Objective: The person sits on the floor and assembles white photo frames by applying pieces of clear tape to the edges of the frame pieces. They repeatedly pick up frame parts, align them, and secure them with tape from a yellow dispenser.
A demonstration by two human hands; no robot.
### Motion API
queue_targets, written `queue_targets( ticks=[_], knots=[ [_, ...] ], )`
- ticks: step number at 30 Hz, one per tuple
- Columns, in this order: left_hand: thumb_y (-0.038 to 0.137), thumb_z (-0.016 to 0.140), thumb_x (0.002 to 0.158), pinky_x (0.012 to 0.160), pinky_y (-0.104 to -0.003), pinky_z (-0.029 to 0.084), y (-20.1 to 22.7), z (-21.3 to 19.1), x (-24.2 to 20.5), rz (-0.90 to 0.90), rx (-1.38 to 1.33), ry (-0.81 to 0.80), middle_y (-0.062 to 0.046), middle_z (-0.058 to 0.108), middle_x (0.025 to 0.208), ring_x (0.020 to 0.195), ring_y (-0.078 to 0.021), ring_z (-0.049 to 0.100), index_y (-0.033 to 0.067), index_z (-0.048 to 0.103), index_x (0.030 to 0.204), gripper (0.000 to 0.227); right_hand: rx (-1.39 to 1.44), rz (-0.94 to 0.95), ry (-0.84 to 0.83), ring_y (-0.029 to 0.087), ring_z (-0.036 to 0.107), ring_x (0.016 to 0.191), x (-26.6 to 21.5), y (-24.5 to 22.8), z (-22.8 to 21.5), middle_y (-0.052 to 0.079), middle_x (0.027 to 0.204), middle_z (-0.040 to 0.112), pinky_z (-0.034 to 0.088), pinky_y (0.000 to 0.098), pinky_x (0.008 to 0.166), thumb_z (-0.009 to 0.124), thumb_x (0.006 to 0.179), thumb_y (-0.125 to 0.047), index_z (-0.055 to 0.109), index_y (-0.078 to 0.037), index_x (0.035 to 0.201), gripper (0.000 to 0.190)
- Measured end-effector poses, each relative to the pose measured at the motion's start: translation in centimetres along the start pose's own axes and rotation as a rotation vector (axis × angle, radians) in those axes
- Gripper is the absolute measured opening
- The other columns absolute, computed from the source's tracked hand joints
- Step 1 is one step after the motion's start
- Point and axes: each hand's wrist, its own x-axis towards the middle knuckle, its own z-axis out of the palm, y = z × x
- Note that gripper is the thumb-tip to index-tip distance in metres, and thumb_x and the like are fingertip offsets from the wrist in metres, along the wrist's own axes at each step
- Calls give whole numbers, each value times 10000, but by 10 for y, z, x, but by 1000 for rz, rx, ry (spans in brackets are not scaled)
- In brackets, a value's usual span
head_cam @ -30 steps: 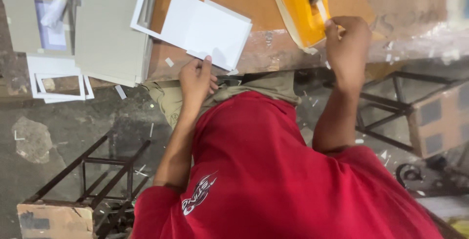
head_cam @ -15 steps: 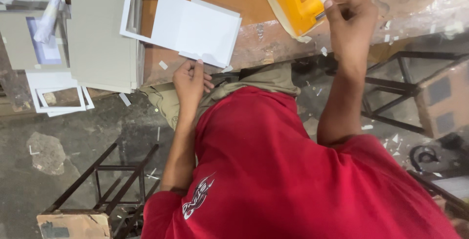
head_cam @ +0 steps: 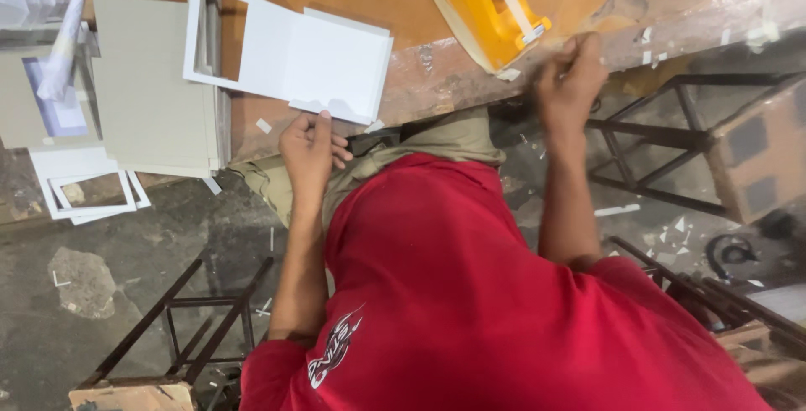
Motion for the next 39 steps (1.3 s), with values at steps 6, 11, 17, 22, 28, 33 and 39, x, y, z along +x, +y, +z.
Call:
queue_targets(
  ticks=[6, 11, 17, 22, 28, 33, 39],
  knots=[
    [183, 598, 1040, 376, -258, 451, -2, 0, 3, 14, -10, -4, -131, 683, 660, 463, -156, 649, -42, 617, 898, 267, 134, 69, -35, 320, 584, 1004, 26, -36, -24, 158, 1150, 555, 518, 365, 857, 642, 1049, -62, 616, 1, 1166, 135],
    [182, 593, 1050, 386, -250, 449, -6, -2, 2, 2, -1, -31, -130, 680, 671, 470, -153, 651, -44, 613, 917, 263, -129, -332, -198, 351, 546, 1156, 41, -71, -32, 214, 1278, 493, 500, 461, 981, 743, 1068, -112, 738, -7, 1140, 128],
    [179, 601, 1048, 385, -250, 447, -5, -2, 0, -2, -9, -12, -128, 685, 674, 469, -149, 646, -43, 608, 922, 256, 216, 124, -407, 219, 582, 1036, 50, -71, -18, 155, 1205, 515, 554, 319, 829, 699, 1085, -151, 735, 4, 1136, 167],
    [194, 596, 1051, 390, -245, 447, -2, -2, 2, 17, 20, -36, -119, 679, 670, 477, -140, 650, -29, 624, 921, 260, 509, 433, -379, 158, 595, 916, 40, -48, -3, 77, 1175, 542, 517, 290, 817, 685, 1075, -103, 703, 52, 1056, 158],
    [262, 600, 1053, 378, -254, 453, -2, -3, 3, -12, -11, -34, -125, 670, 652, 460, -153, 643, -8, 606, 878, 322, 1215, 421, -322, 161, 643, 1022, 18, 2, 5, -14, 1232, 561, 577, 320, 932, 696, 953, -22, 647, -2, 913, 67],
    [309, 583, 1061, 380, -255, 460, 3, -6, 3, -18, -4, -54, -121, 673, 658, 469, -156, 656, 18, 586, 848, 361, -325, -29, -30, 323, 639, 1040, 17, 55, 1, 120, 1041, 617, 524, 415, 972, 696, 860, 88, 675, -10, 916, 115],
    [240, 646, 1020, 500, -301, 525, 25, 4, -15, 177, 344, -69, -138, 711, 758, 589, -214, 683, -37, 681, 1031, 280, -151, 35, 147, 283, 643, 998, 20, 45, -47, 213, 1288, 552, 529, 345, 835, 741, 930, 51, 642, 39, 1005, 126]
  ],
)
